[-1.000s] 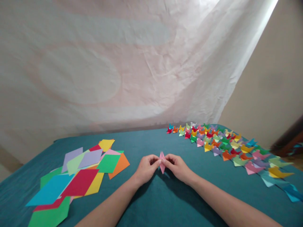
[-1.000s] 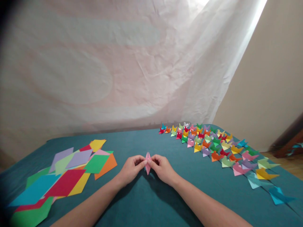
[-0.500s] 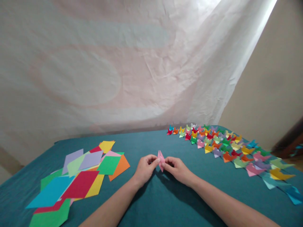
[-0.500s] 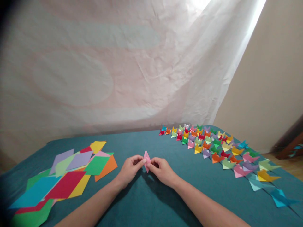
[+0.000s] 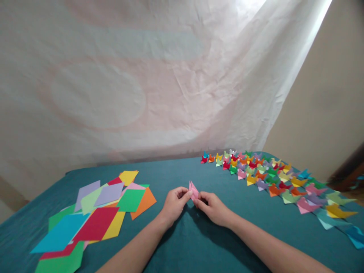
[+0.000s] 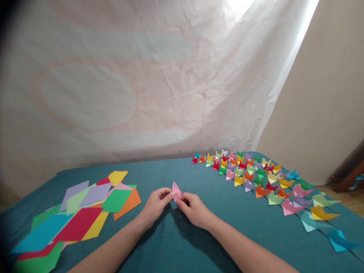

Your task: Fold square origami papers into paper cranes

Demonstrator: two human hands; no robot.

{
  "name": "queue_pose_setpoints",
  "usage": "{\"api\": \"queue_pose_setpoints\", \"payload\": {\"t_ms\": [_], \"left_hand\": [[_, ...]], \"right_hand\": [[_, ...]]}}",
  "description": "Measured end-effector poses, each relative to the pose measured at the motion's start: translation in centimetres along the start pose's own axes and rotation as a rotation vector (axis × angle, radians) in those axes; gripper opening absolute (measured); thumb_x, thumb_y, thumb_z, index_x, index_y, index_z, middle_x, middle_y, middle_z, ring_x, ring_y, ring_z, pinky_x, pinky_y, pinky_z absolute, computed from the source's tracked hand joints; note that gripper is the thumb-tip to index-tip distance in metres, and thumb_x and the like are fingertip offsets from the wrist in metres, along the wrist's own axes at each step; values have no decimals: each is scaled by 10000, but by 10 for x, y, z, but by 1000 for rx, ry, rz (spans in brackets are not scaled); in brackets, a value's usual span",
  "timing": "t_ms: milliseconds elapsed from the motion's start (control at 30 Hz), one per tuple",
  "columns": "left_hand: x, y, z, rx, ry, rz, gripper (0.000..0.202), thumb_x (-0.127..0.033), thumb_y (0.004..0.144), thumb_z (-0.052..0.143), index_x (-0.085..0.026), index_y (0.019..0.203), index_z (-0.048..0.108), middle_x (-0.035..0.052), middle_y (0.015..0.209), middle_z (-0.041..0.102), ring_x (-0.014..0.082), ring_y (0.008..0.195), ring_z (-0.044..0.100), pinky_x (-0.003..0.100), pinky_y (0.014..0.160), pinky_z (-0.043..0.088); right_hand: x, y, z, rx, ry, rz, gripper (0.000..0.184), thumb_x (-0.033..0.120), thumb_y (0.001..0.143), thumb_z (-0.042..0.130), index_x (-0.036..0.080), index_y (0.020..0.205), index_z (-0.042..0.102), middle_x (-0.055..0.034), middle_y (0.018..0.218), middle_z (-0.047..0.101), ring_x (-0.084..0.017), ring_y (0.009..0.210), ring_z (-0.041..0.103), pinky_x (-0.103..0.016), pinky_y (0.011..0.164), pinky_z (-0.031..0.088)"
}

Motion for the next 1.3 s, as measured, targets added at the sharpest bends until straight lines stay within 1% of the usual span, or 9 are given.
{"api": "queue_pose_setpoints", "payload": {"t_ms": [100, 233, 333, 467, 567, 833, 1033, 1200, 1300], "left_hand": [[-1, 0, 0, -13, -20, 6, 309, -425, 763, 610, -119, 771, 653, 43, 741, 654, 162, 701, 571, 241, 664, 427], [-4, 0, -2, -34, -44, 18, 310, -430, 756, 616, -123, 754, 652, 40, 731, 653, 159, 693, 572, 240, 661, 429], [-4, 0, -3, -50, -49, 13, 304, -429, 747, 627, -126, 745, 652, 37, 722, 653, 158, 684, 574, 240, 655, 429], [-3, -1, -2, -57, -52, 13, 304, -429, 741, 631, -126, 754, 653, 38, 728, 657, 160, 686, 577, 241, 655, 431], [-3, -1, -2, -52, -49, 7, 301, -423, 746, 629, -123, 750, 650, 34, 720, 651, 154, 679, 572, 234, 648, 426], [-5, -1, -4, -63, -48, 17, 310, -432, 746, 628, -122, 748, 651, 37, 718, 654, 154, 675, 572, 232, 640, 426], [-3, 0, -5, -66, -35, 17, 327, -444, 745, 627, -119, 763, 659, 45, 721, 660, 157, 670, 577, 235, 634, 430], [-3, 2, -2, -40, -44, 29, 314, -434, 752, 624, -123, 765, 661, 42, 734, 662, 159, 691, 582, 235, 650, 432], [-1, 2, 0, -10, -41, 34, 302, -420, 761, 622, -122, 784, 663, 47, 758, 668, 163, 710, 588, 239, 664, 436]], "right_hand": [[1, 0, 1, 2, -39, -20, 361, 463, 867, 473, 157, 680, 514, 37, 602, 435, -102, 570, 370, -223, 527, 294], [-3, 0, 6, 53, -29, -24, 363, 444, 887, 449, 142, 720, 561, 25, 625, 484, -104, 584, 409, -219, 541, 311], [-3, -1, 7, 55, -22, -31, 341, 412, 887, 461, 136, 719, 571, 18, 637, 510, -107, 600, 431, -217, 559, 327], [0, -1, 4, 27, -39, -41, 316, 376, 874, 486, 140, 669, 533, 31, 606, 467, -98, 580, 400, -212, 541, 311], [2, 0, 4, 31, -42, -36, 314, 365, 864, 503, 144, 641, 519, 39, 586, 443, -93, 565, 383, -210, 527, 295], [-3, -1, 7, 78, -2, 3, 322, 375, 871, 492, 128, 713, 624, 7, 626, 562, -110, 586, 459, -217, 546, 325], [-5, -1, 6, 73, -36, -11, 339, 374, 861, 508, 126, 660, 622, 8, 593, 558, -109, 574, 462, -216, 545, 324], [-2, 0, 7, 109, 21, 6, 370, 426, 863, 500, 127, 686, 626, 21, 584, 520, -95, 547, 414, -214, 513, 290], [0, 1, 1, 56, 69, 3, 365, 441, 868, 492, 132, 731, 627, 21, 619, 519, -96, 569, 415, -214, 527, 301]]}}
Point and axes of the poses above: each hand's wrist, its own y-axis towards the middle knuckle, its own z-axis out of the palm, x = y × z, the point moved 9 cm from there along y, towards the middle knuckle
